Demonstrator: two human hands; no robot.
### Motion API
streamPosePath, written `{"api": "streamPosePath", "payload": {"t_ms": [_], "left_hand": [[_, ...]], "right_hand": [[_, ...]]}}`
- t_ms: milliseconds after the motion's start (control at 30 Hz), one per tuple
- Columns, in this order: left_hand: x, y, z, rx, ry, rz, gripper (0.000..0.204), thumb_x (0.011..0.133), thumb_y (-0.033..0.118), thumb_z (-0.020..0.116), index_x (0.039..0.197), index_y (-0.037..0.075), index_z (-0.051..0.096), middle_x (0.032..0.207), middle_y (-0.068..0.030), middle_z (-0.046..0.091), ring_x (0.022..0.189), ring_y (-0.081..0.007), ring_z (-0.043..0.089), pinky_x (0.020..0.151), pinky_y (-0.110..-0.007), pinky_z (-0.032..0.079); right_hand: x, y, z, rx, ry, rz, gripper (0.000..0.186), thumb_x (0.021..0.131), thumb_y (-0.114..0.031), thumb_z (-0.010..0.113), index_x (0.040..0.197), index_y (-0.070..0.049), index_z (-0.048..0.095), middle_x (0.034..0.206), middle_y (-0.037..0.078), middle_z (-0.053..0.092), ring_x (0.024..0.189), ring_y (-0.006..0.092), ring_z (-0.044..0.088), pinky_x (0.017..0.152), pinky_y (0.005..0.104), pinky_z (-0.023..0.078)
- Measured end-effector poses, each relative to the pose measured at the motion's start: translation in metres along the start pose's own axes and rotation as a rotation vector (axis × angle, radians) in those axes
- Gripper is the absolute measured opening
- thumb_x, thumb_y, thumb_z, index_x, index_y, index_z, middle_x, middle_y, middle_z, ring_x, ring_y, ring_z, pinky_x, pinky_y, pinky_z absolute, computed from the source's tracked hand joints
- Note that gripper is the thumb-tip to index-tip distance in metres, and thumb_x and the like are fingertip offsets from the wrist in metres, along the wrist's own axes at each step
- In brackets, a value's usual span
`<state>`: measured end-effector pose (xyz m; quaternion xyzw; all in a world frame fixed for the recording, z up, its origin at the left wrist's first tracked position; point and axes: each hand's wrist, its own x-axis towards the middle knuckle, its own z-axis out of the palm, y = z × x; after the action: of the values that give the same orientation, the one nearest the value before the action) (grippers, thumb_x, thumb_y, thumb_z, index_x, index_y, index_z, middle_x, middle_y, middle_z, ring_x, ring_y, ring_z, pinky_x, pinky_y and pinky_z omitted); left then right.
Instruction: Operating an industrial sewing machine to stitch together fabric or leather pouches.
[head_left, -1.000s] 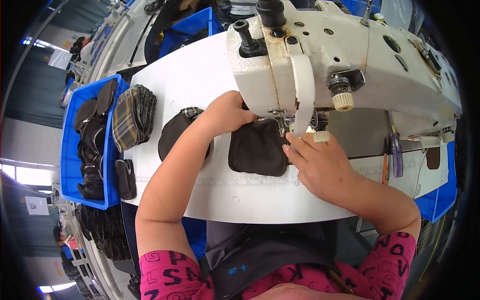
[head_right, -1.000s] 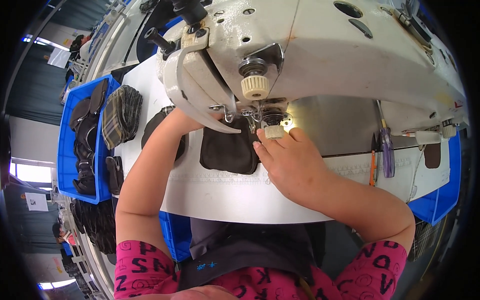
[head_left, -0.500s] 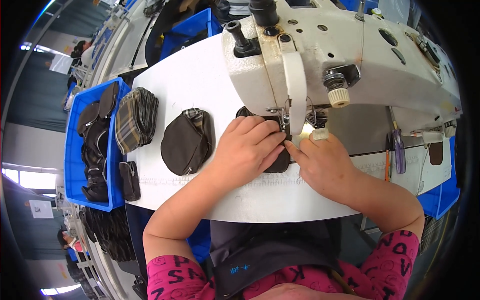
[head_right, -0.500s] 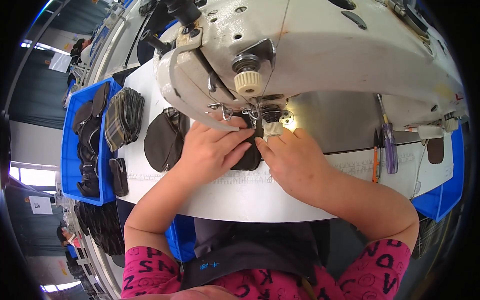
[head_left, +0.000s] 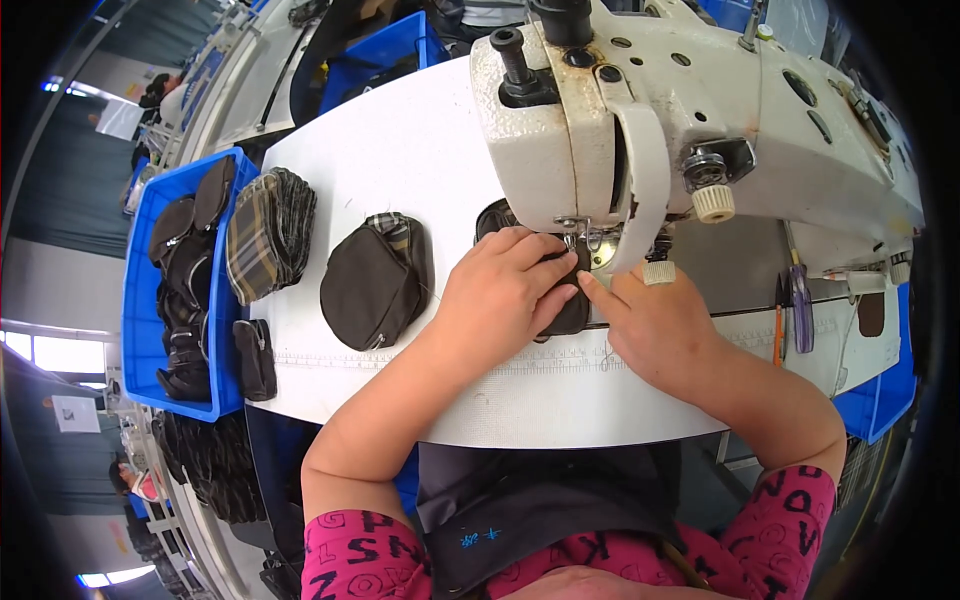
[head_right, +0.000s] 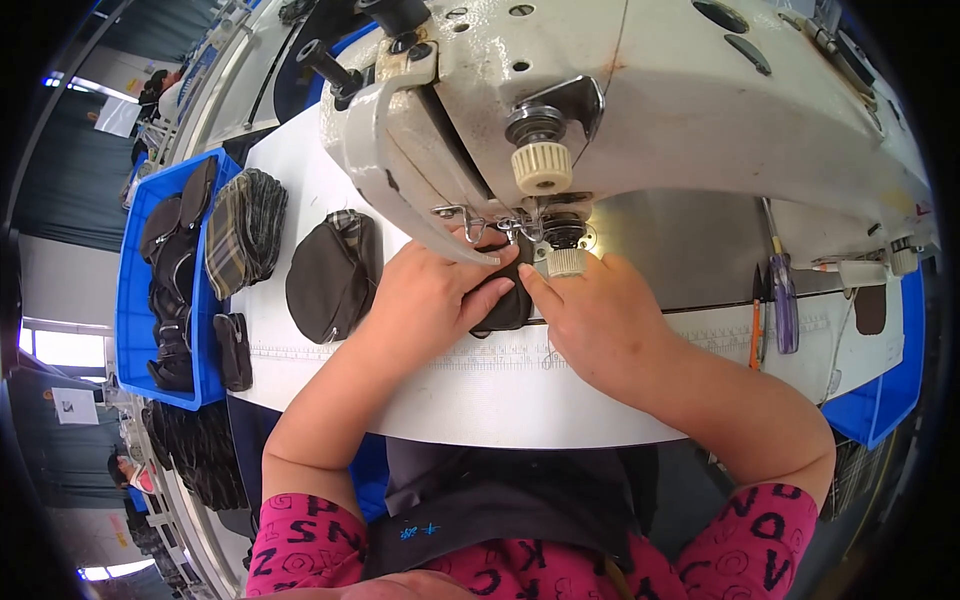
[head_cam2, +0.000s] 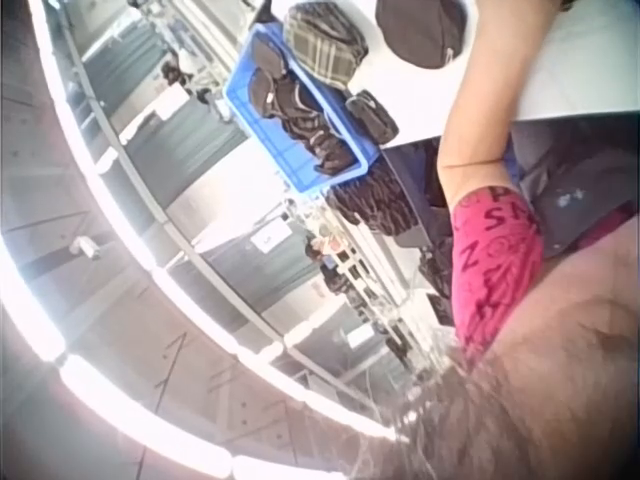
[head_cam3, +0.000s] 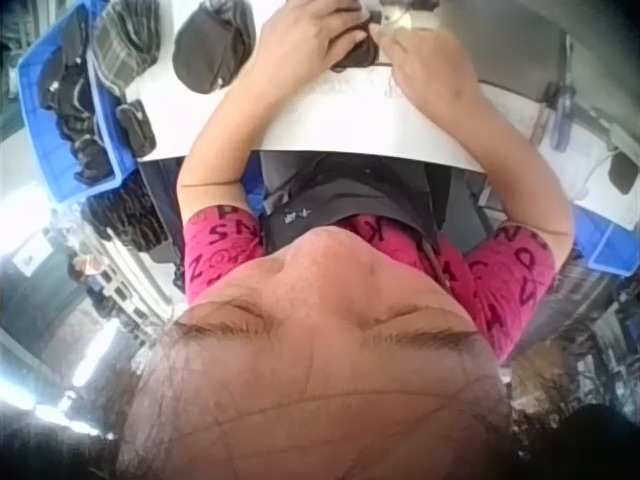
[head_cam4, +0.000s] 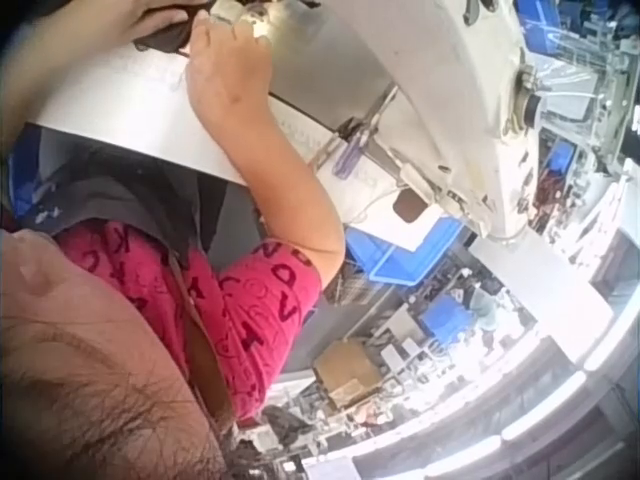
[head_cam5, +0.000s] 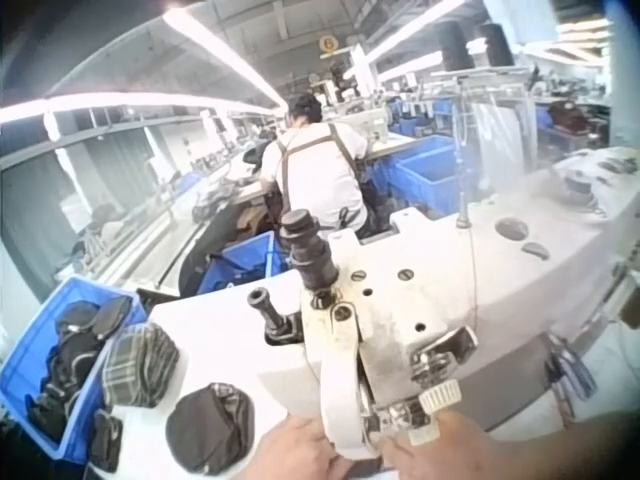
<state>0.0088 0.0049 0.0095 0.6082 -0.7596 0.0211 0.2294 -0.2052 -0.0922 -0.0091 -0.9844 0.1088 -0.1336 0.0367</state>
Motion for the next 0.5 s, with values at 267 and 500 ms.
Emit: {"api": "streamPosePath", "payload": {"t_ms": [267,500], "left_hand": [[0.002,-0.004,0.003,-0.044,-0.01,-0.019,0.034,0.081,0.02,0.082,0.113,0.009,0.078,0.115,-0.0058,0.07,0.106,-0.0271,0.065,0.091,-0.039,0.055],[0.0,-0.002,0.004,0.0,-0.028,-0.002,0.026,0.08,0.015,0.081,0.106,0.013,0.077,0.115,-0.0038,0.067,0.105,-0.0256,0.065,0.084,-0.036,0.058]], "right_hand": [[-0.001,0.005,0.006,-0.058,0.051,-0.002,0.052,0.077,-0.012,0.073,0.129,-0.004,0.071,0.078,0.003,0.065,0.082,0.0242,0.061,0.071,0.0377,0.047],[0.004,0.013,0.003,0.143,0.043,0.042,0.041,0.075,-0.012,0.072,0.115,-0.005,0.076,0.077,0.004,0.065,0.078,0.0275,0.063,0.068,0.0412,0.049]]}}
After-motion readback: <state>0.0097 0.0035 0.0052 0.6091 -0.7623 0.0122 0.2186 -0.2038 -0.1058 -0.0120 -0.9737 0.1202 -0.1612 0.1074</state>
